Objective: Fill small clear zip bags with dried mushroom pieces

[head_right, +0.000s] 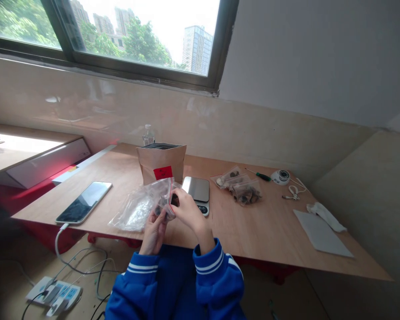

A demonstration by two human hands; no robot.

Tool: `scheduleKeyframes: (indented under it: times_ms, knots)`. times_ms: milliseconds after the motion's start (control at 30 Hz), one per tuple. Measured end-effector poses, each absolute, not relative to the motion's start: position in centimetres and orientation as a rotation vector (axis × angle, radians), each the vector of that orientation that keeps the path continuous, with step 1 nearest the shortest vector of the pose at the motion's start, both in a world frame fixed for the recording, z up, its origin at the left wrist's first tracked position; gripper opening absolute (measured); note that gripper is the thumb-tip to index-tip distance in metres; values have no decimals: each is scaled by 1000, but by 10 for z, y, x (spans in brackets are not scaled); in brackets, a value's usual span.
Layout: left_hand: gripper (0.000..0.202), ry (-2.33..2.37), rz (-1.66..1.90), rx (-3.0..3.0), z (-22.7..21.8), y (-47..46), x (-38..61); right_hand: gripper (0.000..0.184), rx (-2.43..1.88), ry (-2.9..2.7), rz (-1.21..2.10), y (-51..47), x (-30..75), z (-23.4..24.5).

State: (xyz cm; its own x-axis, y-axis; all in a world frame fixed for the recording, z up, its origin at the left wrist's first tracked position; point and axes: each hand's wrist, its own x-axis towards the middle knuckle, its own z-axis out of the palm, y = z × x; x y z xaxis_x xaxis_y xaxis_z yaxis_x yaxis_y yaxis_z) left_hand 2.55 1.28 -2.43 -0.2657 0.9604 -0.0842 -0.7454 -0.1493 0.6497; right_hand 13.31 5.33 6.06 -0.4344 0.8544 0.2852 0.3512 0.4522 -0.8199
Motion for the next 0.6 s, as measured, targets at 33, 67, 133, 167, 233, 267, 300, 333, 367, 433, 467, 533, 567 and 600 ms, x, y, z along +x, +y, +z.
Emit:
scheduleKeyframes:
  times_ms: [33,67,133,167,233,267,300,333,367,433,467,533,567,600]
  knots:
    - [45,708,1710,404,-24,12,24,13,-1016,-1983,924,55,132,60]
    - [46,715,1689,390,-24,11,22,12,-1024,-1978,950,56,131,59]
    - [47,735,1640,365,-23,11,19,13,-1038,-1966,977,58,130,58]
    - [48,743,1620,355,-22,10,18,14,-1050,-1956,970,59,129,58]
    - [48,748,1597,341,-21,10,16,17,-1087,-1925,928,60,127,58]
    - [48,745,1592,340,-21,10,15,18,-1100,-1904,908,60,126,58]
    - [49,738,1590,343,-20,11,15,18,-1101,-1885,899,60,125,58]
    - [50,732,1590,347,-20,11,14,19,-1096,-1866,901,61,124,58]
    - [50,729,1591,350,-20,11,14,19,-1088,-1840,911,61,123,57]
    - [48,731,1597,344,-21,13,14,22,-1073,-1765,941,64,123,56]
    - [46,729,1600,334,-21,13,14,24,-1070,-1717,955,66,123,55]
    - [42,706,1601,306,-22,14,13,27,-1054,-1616,996,69,124,54]
    - [41,685,1602,294,-22,15,13,28,-1036,-1572,1018,70,124,53]
    - [40,661,1599,285,-21,15,13,28,-1014,-1532,1034,72,124,53]
